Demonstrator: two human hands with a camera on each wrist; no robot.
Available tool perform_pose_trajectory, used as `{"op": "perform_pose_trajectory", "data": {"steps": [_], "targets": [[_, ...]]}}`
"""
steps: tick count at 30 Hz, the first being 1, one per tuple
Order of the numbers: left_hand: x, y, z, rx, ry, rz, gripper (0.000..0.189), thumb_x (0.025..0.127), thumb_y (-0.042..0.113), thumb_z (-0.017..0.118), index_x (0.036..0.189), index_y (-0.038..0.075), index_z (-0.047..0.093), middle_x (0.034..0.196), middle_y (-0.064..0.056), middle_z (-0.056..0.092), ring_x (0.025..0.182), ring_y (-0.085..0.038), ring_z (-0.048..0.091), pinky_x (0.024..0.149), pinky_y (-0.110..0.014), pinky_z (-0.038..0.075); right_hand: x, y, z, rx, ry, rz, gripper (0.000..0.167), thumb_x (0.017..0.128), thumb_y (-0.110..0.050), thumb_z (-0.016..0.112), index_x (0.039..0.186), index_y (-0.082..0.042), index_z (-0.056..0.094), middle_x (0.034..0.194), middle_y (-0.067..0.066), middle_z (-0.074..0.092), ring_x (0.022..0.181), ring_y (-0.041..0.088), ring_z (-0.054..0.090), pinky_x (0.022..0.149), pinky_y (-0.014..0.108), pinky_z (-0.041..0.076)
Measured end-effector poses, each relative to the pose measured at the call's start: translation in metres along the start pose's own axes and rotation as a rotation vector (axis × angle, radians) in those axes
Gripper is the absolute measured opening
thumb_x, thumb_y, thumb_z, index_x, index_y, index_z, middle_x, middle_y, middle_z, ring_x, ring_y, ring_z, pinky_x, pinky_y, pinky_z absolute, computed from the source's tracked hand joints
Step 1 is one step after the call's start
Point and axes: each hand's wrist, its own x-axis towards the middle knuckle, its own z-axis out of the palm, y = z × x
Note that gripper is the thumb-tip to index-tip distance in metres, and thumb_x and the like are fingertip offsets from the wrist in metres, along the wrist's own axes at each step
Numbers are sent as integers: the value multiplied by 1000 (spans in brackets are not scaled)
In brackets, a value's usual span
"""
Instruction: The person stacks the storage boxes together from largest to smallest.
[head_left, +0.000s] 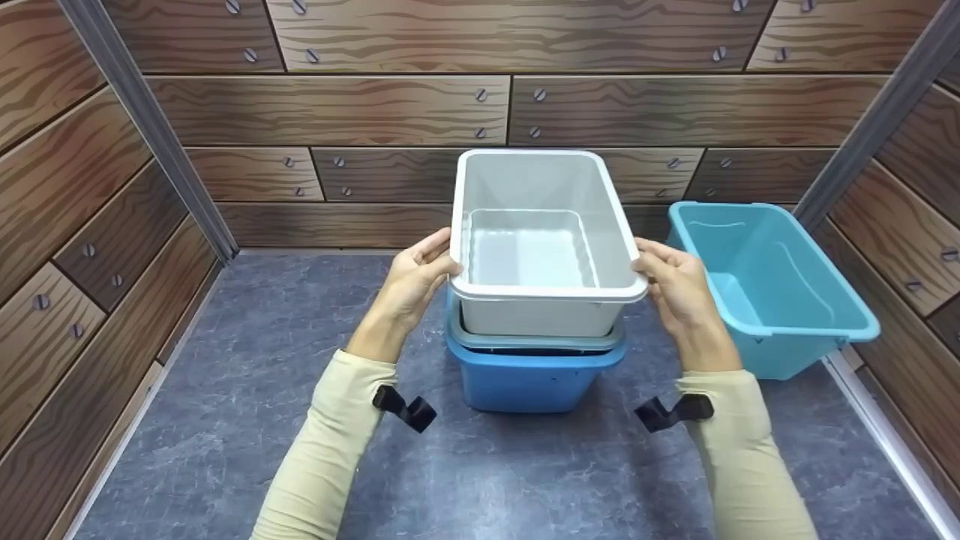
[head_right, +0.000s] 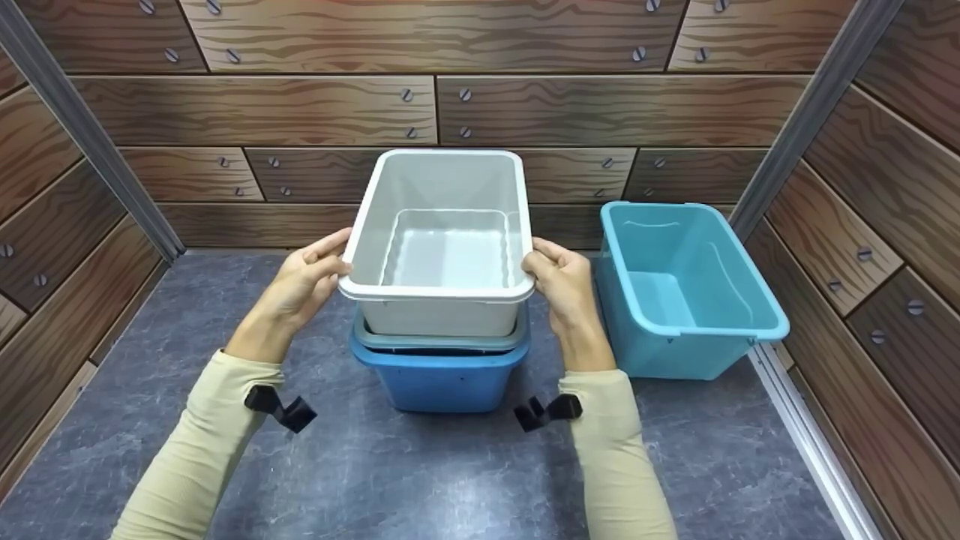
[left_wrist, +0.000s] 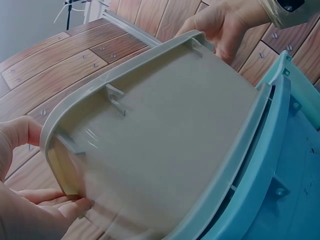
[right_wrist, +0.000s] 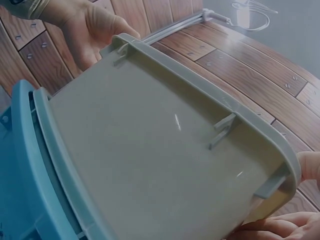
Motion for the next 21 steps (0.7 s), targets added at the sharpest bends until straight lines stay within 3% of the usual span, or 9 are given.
{"op": "perform_pose_trajectory", "data": {"steps": [21], "targets": [[-1, -5, -2, 1, 4, -12, 75, 76, -13, 47, 147, -12, 24, 154, -31, 27, 147, -37, 27, 123, -41, 27, 1, 6, -1, -22, -1, 12, 55, 86, 5, 45, 138, 20, 36, 83, -14, 70, 79, 0, 66, 67, 13, 56]]}}
